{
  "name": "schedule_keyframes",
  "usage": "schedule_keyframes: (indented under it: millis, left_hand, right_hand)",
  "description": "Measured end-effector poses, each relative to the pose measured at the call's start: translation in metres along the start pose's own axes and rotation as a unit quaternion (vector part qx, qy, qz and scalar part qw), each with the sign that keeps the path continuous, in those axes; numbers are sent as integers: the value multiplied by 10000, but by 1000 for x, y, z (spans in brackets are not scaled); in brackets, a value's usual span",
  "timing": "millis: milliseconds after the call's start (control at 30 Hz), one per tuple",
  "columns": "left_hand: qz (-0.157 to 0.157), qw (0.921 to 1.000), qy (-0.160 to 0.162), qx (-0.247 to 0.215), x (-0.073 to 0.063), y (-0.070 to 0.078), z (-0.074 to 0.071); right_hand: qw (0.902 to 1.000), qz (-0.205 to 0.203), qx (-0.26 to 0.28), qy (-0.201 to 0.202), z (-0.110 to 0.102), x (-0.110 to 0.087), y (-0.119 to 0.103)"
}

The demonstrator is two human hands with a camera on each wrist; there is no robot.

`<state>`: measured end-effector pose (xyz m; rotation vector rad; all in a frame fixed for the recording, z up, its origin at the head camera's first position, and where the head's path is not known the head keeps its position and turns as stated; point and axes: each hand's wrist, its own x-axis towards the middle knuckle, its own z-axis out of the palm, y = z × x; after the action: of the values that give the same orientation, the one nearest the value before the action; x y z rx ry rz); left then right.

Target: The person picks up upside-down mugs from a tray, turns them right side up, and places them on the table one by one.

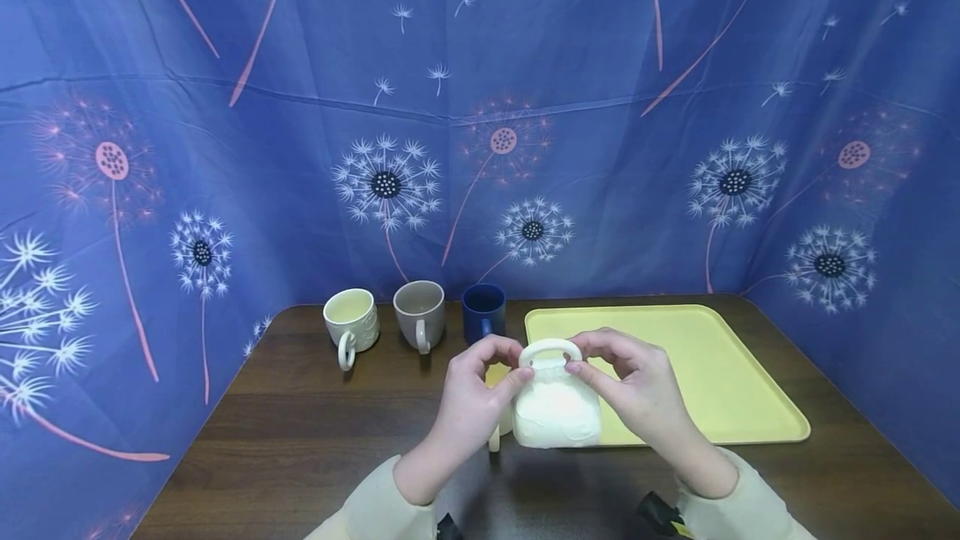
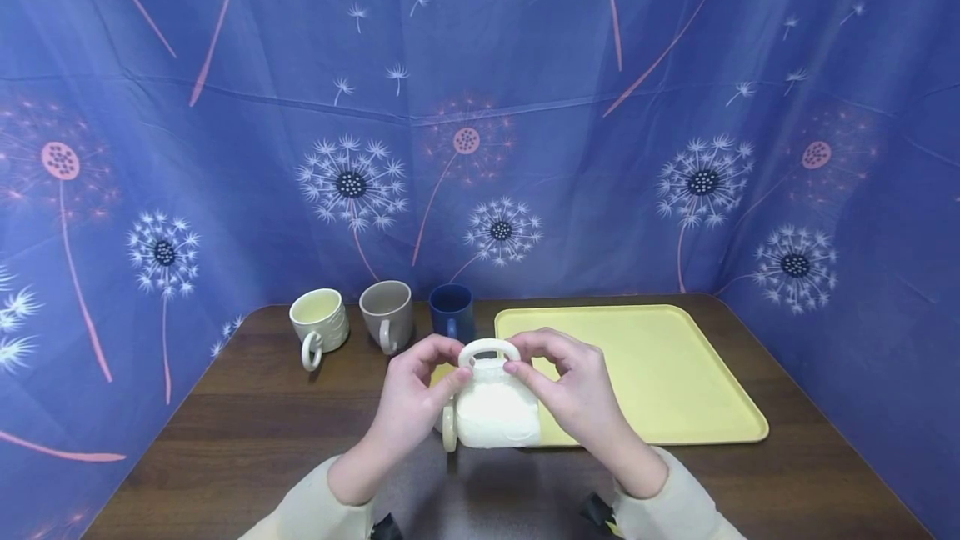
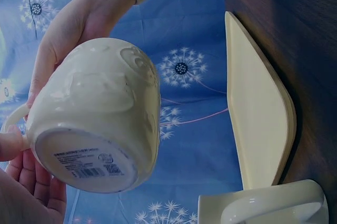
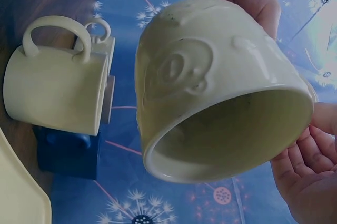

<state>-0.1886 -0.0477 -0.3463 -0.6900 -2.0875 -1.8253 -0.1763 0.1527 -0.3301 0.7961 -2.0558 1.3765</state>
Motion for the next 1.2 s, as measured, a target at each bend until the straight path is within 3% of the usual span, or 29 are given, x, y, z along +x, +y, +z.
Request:
schedule_keyframes:
  millis: [267,467,633,900,1200]
  left_hand:
    - [-122,9984,-550,-72,-2,-4,-7]
    - [-377,9941,-1014,-59,-1,-4,-12]
    - [-365,9900,-1363,-25,2,-2,-18]
    - [-484,9850,-1655,-80,11,9,-27]
    - [-933,9750,-1995,-282,18,18,-30]
  right_hand:
    - [9993,-241,8,-299,-3,2,2]
    - [9978,-404,-229,-477,-5,4,2]
    - [9950,-565,-466,-679,-7,6,3]
    - [9881,-901,-891,-871,-10,9,4]
    - [9830,-1169,-784,-1180,-13,13,5]
